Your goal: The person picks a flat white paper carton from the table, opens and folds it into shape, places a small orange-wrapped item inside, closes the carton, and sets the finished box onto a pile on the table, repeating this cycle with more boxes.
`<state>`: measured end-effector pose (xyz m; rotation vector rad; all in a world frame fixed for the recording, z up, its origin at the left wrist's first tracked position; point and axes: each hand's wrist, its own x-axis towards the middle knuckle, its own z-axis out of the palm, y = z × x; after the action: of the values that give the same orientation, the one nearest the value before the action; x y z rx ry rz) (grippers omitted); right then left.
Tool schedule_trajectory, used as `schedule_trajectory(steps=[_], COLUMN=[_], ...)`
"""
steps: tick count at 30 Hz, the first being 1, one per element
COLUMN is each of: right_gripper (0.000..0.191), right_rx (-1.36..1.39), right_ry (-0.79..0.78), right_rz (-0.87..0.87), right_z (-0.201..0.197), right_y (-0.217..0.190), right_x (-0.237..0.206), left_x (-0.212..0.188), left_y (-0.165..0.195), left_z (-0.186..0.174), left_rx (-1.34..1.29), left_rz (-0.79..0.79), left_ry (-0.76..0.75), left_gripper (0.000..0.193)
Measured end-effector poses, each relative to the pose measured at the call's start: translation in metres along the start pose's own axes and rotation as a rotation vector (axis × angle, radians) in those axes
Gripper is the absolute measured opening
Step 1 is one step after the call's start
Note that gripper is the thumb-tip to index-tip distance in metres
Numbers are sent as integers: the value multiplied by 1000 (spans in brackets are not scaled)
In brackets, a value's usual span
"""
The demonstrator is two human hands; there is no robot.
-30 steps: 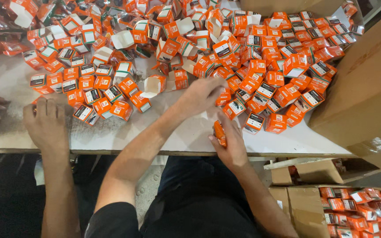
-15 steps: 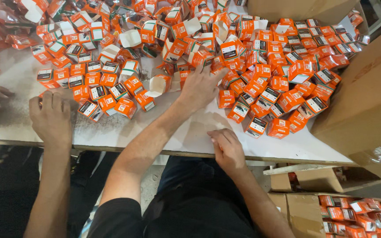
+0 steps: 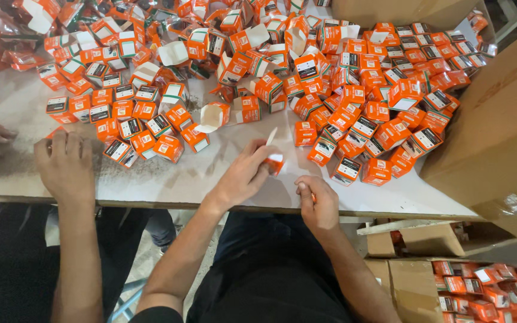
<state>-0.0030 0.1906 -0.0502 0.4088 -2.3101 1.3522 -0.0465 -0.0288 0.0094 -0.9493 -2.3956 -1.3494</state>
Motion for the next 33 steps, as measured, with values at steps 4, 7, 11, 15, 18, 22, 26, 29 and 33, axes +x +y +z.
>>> schedule_trajectory(steps=[4,7,11,15,18,22,26,29,33], right_gripper=[15,18,23,21,14,21,20,12,12], right_rx=[238,284,16,-173,-138,-25,-134,-190,-262], right_ry=[15,14,38,98,-8,-20,-17,-42,-146], right_rz=[276,299,-53,-162,-70,235,86,-1,61], right_z=[1,-2,-8,-12,-15,-15,-14,-12,-12], right_y=[4,-1,-17,-30,-34,-34,-28,-21,-22], right_x=[-1,4,14,19,22,22,16,17,15], left_x=[-16,-16,-6,0,-1,-10,-32,-43,-37], left_y=[-5,-11,-13,-6,1,14,27,25,8], left_z=[-3,-6,-9,-13,-13,2,27,38,46], left_rx=[-33,-9,95,62,100,264,337,316,294], left_rz=[61,58,84,247,254,192,101,97,40], left_ry=[-122,-270,-321,-274,-146,149,290,282,183], left_gripper=[38,28,13,19,23,29,31,41,52])
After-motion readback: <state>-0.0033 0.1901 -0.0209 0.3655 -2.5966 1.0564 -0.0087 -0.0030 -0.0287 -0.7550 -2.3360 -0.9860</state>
